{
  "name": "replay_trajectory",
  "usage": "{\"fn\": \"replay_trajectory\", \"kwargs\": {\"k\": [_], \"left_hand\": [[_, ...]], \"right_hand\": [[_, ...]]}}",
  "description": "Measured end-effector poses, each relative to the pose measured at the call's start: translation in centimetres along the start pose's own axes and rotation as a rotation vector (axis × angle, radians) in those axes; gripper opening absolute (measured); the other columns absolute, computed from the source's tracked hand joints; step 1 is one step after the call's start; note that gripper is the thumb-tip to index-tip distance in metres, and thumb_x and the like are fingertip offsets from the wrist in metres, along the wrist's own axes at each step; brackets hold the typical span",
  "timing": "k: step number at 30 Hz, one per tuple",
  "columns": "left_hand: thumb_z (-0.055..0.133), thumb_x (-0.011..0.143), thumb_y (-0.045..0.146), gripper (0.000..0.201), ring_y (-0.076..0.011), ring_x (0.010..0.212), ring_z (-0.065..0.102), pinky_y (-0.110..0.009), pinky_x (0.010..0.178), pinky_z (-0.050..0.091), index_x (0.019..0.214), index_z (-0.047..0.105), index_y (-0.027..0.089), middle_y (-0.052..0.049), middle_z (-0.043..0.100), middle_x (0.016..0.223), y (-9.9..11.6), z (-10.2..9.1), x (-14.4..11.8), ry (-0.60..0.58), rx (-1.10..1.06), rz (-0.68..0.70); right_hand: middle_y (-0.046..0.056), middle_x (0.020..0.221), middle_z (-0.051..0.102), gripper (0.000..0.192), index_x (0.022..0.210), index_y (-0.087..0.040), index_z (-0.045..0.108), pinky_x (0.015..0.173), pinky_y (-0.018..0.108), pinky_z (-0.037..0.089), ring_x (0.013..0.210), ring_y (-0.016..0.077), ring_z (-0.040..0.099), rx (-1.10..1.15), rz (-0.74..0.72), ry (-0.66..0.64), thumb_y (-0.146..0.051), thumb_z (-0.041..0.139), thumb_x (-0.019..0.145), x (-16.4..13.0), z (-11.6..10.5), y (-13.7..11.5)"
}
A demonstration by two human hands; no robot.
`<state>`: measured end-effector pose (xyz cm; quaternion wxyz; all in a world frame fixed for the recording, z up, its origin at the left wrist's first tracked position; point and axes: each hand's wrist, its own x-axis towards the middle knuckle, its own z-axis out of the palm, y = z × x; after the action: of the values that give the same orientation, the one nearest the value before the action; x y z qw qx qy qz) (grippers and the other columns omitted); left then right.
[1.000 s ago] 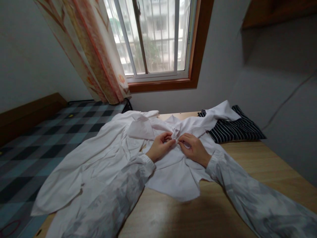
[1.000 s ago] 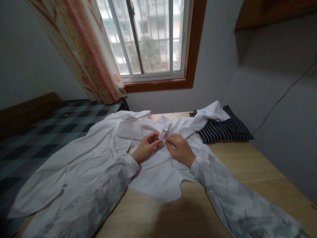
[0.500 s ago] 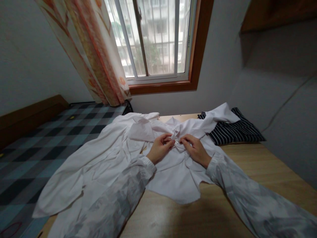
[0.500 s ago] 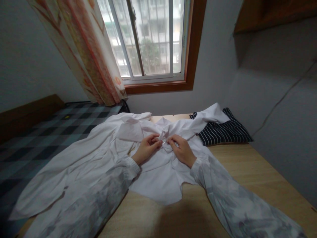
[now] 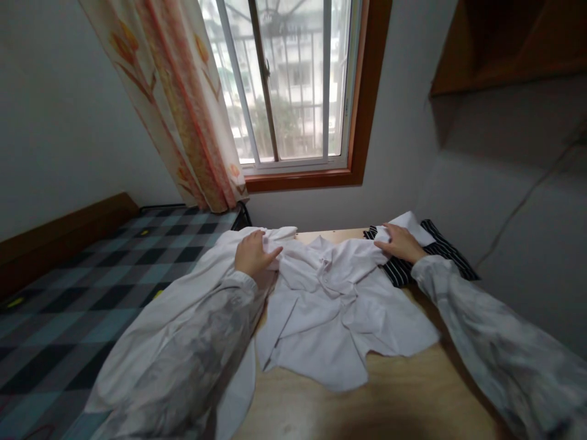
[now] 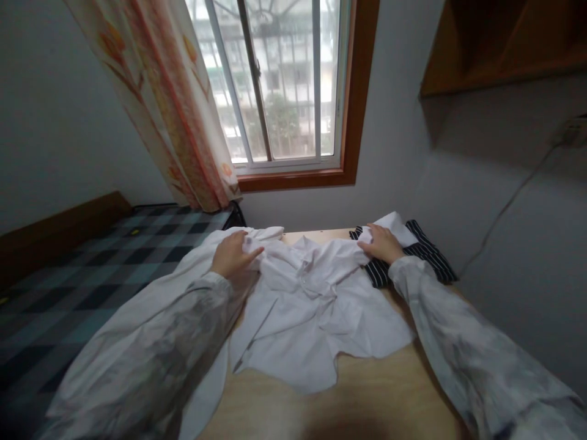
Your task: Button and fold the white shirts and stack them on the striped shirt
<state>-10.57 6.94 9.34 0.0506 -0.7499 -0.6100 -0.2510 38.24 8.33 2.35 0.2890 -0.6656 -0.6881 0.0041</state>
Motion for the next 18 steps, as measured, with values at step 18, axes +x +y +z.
{"fn": "replay_trajectory", "kwargs": {"k": [18], "left_hand": [[0.055,0.091,0.062,0.056,-0.0235,0.083,0.068,-0.029,0.068,0.039,0.093,0.085,0.015,-0.006,0.077,0.082,-6.7,-2.9,8.1,-0.013,-0.125,-0.2]], "right_hand": [[0.017,0.098,0.082,0.05,0.106,-0.015,0.086,0.074,0.037,0.049,0.089,0.0323,0.073,-0.039,0.363,0.313,-0.059,0.066,0.094,4.4,-6.7,3.6]]}}
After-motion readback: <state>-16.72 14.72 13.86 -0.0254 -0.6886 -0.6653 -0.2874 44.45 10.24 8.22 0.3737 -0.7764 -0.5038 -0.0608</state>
